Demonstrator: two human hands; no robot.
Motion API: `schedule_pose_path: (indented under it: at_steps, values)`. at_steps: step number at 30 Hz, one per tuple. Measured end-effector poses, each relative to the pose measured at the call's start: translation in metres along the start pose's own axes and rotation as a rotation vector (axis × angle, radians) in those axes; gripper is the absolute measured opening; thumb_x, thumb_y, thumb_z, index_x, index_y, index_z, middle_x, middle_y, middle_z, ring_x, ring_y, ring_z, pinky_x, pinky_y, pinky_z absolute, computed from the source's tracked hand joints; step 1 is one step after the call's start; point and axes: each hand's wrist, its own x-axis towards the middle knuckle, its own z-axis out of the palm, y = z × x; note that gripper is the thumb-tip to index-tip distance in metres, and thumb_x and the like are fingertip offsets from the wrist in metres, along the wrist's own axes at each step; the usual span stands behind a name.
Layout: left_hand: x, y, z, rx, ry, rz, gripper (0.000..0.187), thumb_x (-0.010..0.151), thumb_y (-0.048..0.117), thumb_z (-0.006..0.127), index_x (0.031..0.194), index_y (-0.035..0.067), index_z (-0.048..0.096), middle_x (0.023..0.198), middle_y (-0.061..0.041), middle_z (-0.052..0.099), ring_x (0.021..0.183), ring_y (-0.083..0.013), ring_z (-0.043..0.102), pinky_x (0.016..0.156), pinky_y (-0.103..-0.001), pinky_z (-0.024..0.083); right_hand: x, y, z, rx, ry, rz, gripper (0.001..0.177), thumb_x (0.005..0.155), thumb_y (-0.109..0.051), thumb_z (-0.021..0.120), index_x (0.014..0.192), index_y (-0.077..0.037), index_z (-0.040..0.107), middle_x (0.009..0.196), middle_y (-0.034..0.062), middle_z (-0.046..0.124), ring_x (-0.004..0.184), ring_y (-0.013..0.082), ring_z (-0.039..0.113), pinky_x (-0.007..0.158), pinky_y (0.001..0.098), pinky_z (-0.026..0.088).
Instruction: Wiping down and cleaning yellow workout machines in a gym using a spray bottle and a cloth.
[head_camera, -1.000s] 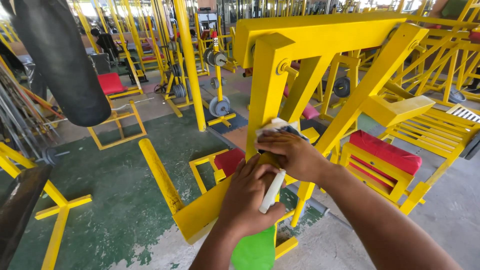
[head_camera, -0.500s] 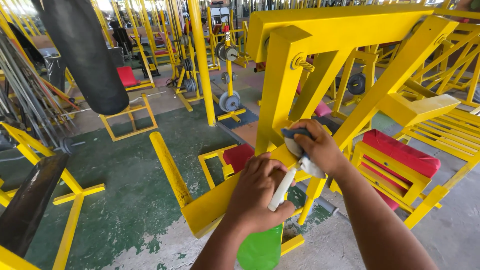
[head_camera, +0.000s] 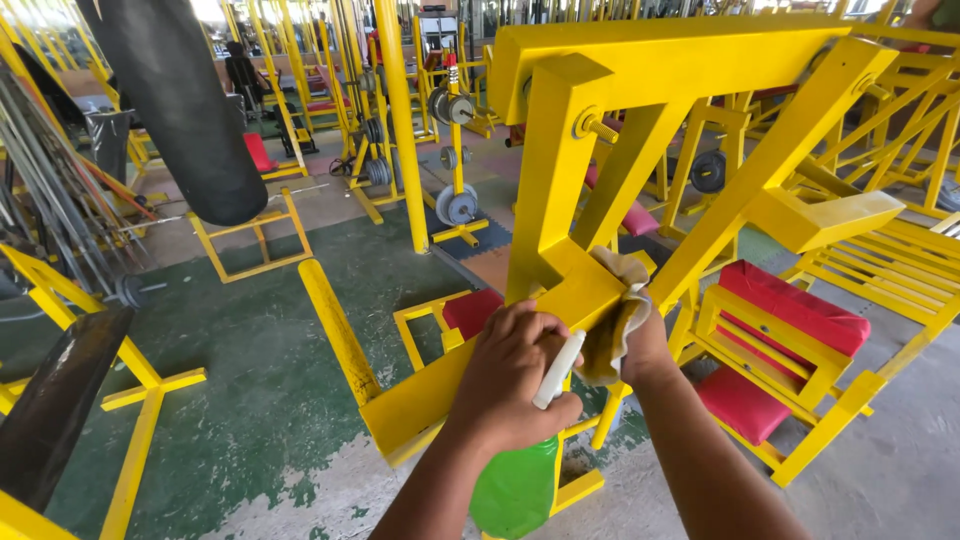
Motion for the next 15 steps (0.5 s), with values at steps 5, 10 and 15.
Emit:
schedule_pose_path:
  at_steps: [5,10,15]
  values:
    - [0.001,0.000,0.000,-0.028,-0.010,-0.011,0.038,0.066,0.027,0.073,0.101,0.013,0.074,0.124,-0.008,0.060,0.137,-0.0368,0.046,0.119,-0.047,0.033,-0.017,0.004,0.010,-0.616,0.268,-0.257,0.045,0.108,-0.037,0.052,0.139,-0.007,0.061,0.115,0.0176,0.067,0.101,0.0287,0.064,0.089,0.0352,0.048]
    - [0.001,-0.004,-0.001,-0.028,-0.023,0.017,0.038,0.067,0.029,0.073,0.100,0.010,0.073,0.126,-0.009,0.060,0.135,-0.0366,0.047,0.119,-0.048,0.033,-0.056,-0.002,0.043,-1.234,0.388,-0.505,0.048,0.101,-0.030,0.056,0.146,-0.015,0.057,0.118,0.0145,0.072,0.104,0.0243,0.072,0.093,0.0346,0.054]
    - [0.005,-0.002,-0.007,-0.030,-0.038,-0.007,0.046,0.067,0.030,0.072,0.107,0.007,0.071,0.128,-0.011,0.058,0.135,-0.0377,0.046,0.118,-0.049,0.034,-0.058,-0.012,0.050,-1.879,-0.091,-0.987,0.042,0.093,-0.020,0.060,0.133,-0.010,0.065,0.143,0.0100,0.062,0.144,0.0333,0.047,0.116,0.0563,0.031]
